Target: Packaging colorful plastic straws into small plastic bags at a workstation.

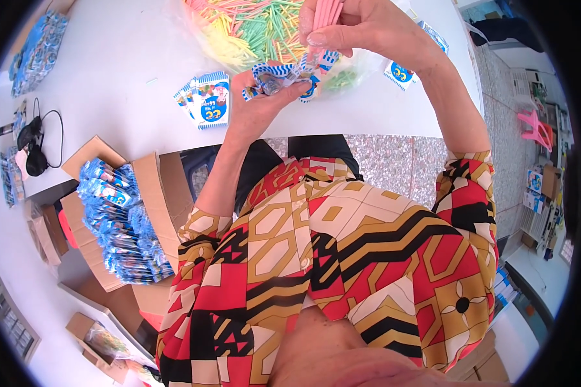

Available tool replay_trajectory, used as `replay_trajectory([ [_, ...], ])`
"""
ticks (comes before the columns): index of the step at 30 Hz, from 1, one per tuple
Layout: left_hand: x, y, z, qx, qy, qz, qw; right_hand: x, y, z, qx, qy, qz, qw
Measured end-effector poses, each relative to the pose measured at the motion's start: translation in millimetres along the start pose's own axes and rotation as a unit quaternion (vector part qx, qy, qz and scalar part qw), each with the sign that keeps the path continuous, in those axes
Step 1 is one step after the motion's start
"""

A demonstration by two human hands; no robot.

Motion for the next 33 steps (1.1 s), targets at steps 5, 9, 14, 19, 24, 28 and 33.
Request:
replay_trajectory([
  [5, 1.7, 1.6, 4.7, 0.04, -0.016, 0.025, 0.999, -2.7, -1.1, 2.5, 0.042, -0.061, 0.031, 0.997],
  [9, -1.7, 4.3, 3.7, 0.048, -0.036, 0.037, 0.998, -6.0, -0.5, 1.8, 0.069, -0.075, 0.037, 0.994],
  [14, -7.8, 5.0, 5.0, 0.089, -0.051, 0.052, 0.993, 1.3, -4.8, -2.7, 0.065, -0.049, 0.041, 0.996],
  [19, -5.8, 2.9, 1.5, 0.092, 0.023, -0.003, 0.996, 7.3, -12.4, -10.4, 0.054, 0.006, 0.112, 0.992],
  [24, 3.7, 0.3, 2.2, 0.047, 0.064, -0.033, 0.996, 8.0, -12.0, -10.4, 0.09, 0.311, 0.001, 0.946],
  [28, 9.4, 0.8, 4.1, 0.026, 0.045, -0.072, 0.996, 11.7, -12.5, -6.8, 0.033, 0.183, -0.035, 0.982],
  [33, 10.1, -4.1, 6.8, -0.002, 0.047, -0.149, 0.988, -7.3, -6.0, -3.8, 0.012, 0.281, -0.019, 0.959],
])
Point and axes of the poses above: each hand's wrist, its own z-axis towards the middle knuckle, its own y-axis out of the back of the hand, x = y × z, the point moved 5 cm from there along z, towards the middle knuckle, and after that the axes turned 15 degrees about -x, right-handed, at the moved point
